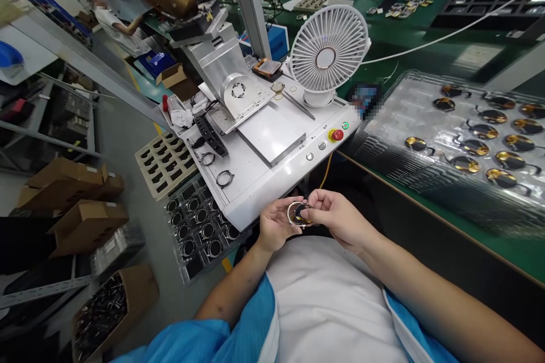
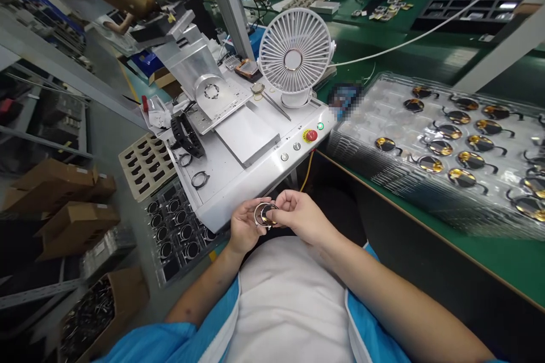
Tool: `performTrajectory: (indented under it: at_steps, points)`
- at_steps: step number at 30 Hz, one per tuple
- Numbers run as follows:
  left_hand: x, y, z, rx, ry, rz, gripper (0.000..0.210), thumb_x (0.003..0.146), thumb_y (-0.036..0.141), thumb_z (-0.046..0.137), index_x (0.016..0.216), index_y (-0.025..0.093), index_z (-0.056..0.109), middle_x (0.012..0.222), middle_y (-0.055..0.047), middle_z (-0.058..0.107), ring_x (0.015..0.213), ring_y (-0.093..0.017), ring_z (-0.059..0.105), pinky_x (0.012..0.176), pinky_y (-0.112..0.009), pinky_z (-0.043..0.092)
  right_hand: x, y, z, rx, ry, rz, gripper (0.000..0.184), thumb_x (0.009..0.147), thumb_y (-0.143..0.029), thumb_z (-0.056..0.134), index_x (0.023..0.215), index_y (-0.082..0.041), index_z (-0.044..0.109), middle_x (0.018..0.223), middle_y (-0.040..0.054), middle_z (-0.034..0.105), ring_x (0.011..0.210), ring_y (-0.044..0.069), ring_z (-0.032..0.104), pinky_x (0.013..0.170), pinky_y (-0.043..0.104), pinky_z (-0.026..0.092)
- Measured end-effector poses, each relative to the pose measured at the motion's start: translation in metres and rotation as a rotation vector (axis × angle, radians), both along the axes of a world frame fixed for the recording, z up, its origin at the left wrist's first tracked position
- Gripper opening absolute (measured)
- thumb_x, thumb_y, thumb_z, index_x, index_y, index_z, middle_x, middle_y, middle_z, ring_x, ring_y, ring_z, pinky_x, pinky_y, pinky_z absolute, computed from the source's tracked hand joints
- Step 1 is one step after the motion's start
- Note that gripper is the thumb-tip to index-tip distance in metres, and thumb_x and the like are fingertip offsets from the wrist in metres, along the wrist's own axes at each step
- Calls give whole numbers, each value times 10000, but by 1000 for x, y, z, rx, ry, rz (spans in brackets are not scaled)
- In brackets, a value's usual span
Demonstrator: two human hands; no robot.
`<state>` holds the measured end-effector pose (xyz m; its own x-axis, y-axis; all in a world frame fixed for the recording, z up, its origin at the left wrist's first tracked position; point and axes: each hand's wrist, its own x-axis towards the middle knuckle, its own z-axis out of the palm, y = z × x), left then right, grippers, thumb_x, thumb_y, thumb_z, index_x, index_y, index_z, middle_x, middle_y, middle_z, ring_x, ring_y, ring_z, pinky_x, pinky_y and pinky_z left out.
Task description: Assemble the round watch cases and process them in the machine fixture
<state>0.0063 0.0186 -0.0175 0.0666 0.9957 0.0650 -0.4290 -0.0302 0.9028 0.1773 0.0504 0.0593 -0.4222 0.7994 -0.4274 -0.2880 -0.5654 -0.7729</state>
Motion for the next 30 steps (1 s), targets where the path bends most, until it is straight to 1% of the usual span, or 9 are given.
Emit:
performTrajectory:
  at_steps: [2, 5, 8, 12, 18, 22, 24, 27, 30]
  points:
    - [-1, -1, -1, -7, 16, 18, 624, 556, 403, 1010, 1108, 248, 763, 1205, -95, 801, 1088, -304, 777, 911, -437, 654, -4, -2, 1, 60, -37, -28, 463, 559, -295, 946, 720, -196, 523, 639, -42, 603, 589, 103, 559, 554, 211, 437]
    - [-2, -1, -2, -18, 48, 56, 644, 503, 409, 1024, 1082, 254, 790, 1174, -88, 812, 1063, -296, 787, 913, -426, 657, -7, -3, 2, 116, -69, -31, 453, 581, -280, 911, 734, -207, 490, 614, -67, 545, 559, 92, 514, 525, 208, 397]
    - [-2, -1, -3, 8, 43, 75, 635, 511, 385, 1024, 1097, 279, 804, 1172, -71, 815, 1041, -281, 795, 915, -416, 661, -10, -3, 4, 135, -68, -41, 429, 594, -262, 873, 745, -214, 474, 594, -83, 525, 532, 82, 491, 506, 203, 377]
    - [-1, 0, -4, 63, -14, 63, 610, 535, 305, 1022, 1106, 300, 809, 1169, -50, 816, 1025, -263, 801, 912, -377, 663, -11, -2, 6, 140, -68, -30, 389, 612, -236, 815, 770, -223, 459, 592, -83, 558, 524, 89, 522, 503, 205, 389]
    - [-1, 2, -3, 21, -39, 86, 619, 455, 291, 1043, 1037, 296, 832, 1115, -58, 828, 972, -265, 813, 873, -346, 675, -12, -2, 5, 112, -32, -14, 401, 618, -178, 786, 822, -228, 443, 596, -81, 614, 524, 110, 594, 503, 202, 420]
    - [-1, 2, -4, 40, -11, 91, 654, 433, 302, 1047, 1049, 312, 829, 1082, -47, 836, 927, -253, 820, 868, -342, 676, -12, -1, 1, 82, 8, 8, 445, 637, -242, 839, 836, -229, 440, 609, -64, 645, 525, 140, 646, 527, 227, 469]
    - [0, 1, -6, 50, 19, 106, 648, 446, 335, 1043, 1057, 314, 827, 1071, -49, 838, 921, -258, 821, 851, -352, 682, -11, 0, -1, 58, 11, 9, 491, 622, -289, 890, 829, -225, 449, 628, -51, 661, 549, 143, 655, 553, 237, 491]
    - [1, -1, -7, 63, 63, 145, 618, 486, 385, 1028, 1065, 316, 824, 1102, -59, 829, 934, -265, 820, 805, -353, 693, -7, 1, -6, 33, -98, 57, 523, 588, -371, 956, 795, -201, 507, 631, -19, 674, 545, 127, 623, 528, 221, 473]
    - [0, -2, -7, 108, 90, 157, 584, 533, 386, 1012, 1081, 341, 816, 1128, -52, 821, 951, -257, 818, 819, -352, 696, -5, -2, -13, 41, -138, 141, 515, 624, -493, 947, 706, -177, 549, 613, 23, 675, 547, 119, 599, 511, 214, 471]
